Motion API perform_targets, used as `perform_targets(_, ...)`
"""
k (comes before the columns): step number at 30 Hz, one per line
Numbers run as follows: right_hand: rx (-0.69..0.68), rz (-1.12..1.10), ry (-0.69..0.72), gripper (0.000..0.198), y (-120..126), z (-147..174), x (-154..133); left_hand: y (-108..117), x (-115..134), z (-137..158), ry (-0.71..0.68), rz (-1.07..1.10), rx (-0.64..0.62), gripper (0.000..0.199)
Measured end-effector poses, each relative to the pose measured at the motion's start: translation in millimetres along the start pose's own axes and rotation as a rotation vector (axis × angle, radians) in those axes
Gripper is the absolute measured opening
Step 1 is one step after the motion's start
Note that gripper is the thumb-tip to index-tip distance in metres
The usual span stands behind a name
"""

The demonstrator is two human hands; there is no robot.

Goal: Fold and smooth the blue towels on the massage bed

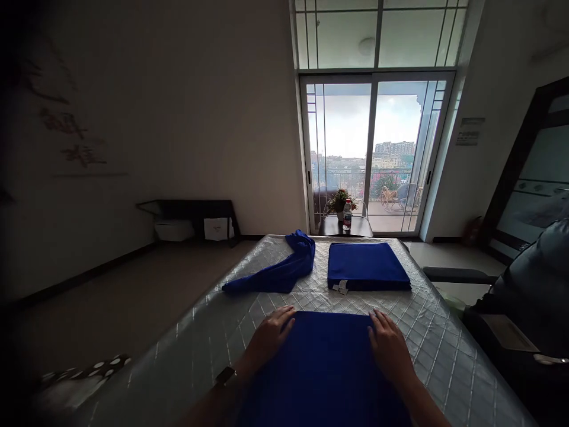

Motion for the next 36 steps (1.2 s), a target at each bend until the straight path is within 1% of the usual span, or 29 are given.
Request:
perform_targets(1, -0.049, 0.023, 0.004, 0.062, -7.9, 5.6, -4.2, -8.5, 4.8, 3.0, -0.009, -0.031, -0.077, 0.049)
perform_targets(3, -0.141, 0.062, 0.001, 0.068, -22.8, 14.6, -7.5, -22.3, 7.1, 9.2, 0.026, -0.070, -0.212, 0.066)
perform_targets(4, -0.179, 0.079, -0.001, 0.070, -28.8, 17.4, -7.2, -26.5, 5.6, 11.7, 0.057, -0.082, -0.260, 0.073)
perform_targets(6, -0.234, 0.110, 0.002, 0.070, -36.2, 18.8, -5.0, -30.5, 1.3, 14.1, 0.106, -0.103, -0.314, 0.082)
perform_targets(9, -0.262, 0.134, 0.020, 0.069, -37.3, 13.6, -3.2, -31.2, -3.4, 13.2, 0.129, -0.144, -0.331, 0.083)
perform_targets(15, -0.251, 0.106, 0.026, 0.070, -30.4, 6.3, -6.6, -32.8, -5.5, 13.4, 0.162, -0.199, -0.344, 0.086)
perform_targets(19, -0.209, 0.058, -0.019, 0.068, -20.6, 6.7, 5.2, -32.9, -11.7, 15.5, 0.163, -0.156, -0.349, 0.081)
perform_targets(22, -0.204, 0.051, -0.065, 0.065, -14.8, 7.7, 18.7, -31.9, -20.7, 17.6, 0.158, -0.127, -0.335, 0.074)
perform_targets(26, -0.198, 0.053, -0.067, 0.063, -9.6, 7.8, 22.6, -29.5, -27.6, 18.4, 0.145, -0.117, -0.284, 0.069)
perform_targets(28, -0.174, 0.043, -0.079, 0.062, -5.7, 6.8, 23.6, -24.7, -32.8, 16.9, 0.183, -0.100, -0.231, 0.068)
perform_targets(30, -0.131, 0.002, -0.116, 0.059, 0.4, 5.1, 28.2, -15.4, -38.1, 13.3, 0.219, -0.087, -0.147, 0.063)
perform_targets(33, -0.059, -0.116, -0.172, 0.053, 9.4, 1.8, 38.5, -0.1, -44.4, 6.0, 0.242, -0.083, -0.025, 0.048)
perform_targets(36, -0.031, -0.191, -0.181, 0.048, 11.9, -2.8, 44.3, 7.6, -48.1, 0.5, 0.253, -0.083, 0.026, 0.035)
Point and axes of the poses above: each hand's wrist, its own z-axis away from the middle knuckle, its own y-axis out of the back of the hand, x = y × z, the point moved 9 cm from there along -z, towards the middle knuckle, and after that the axes turned 5 degrees about -y, right-handed, at the moved point
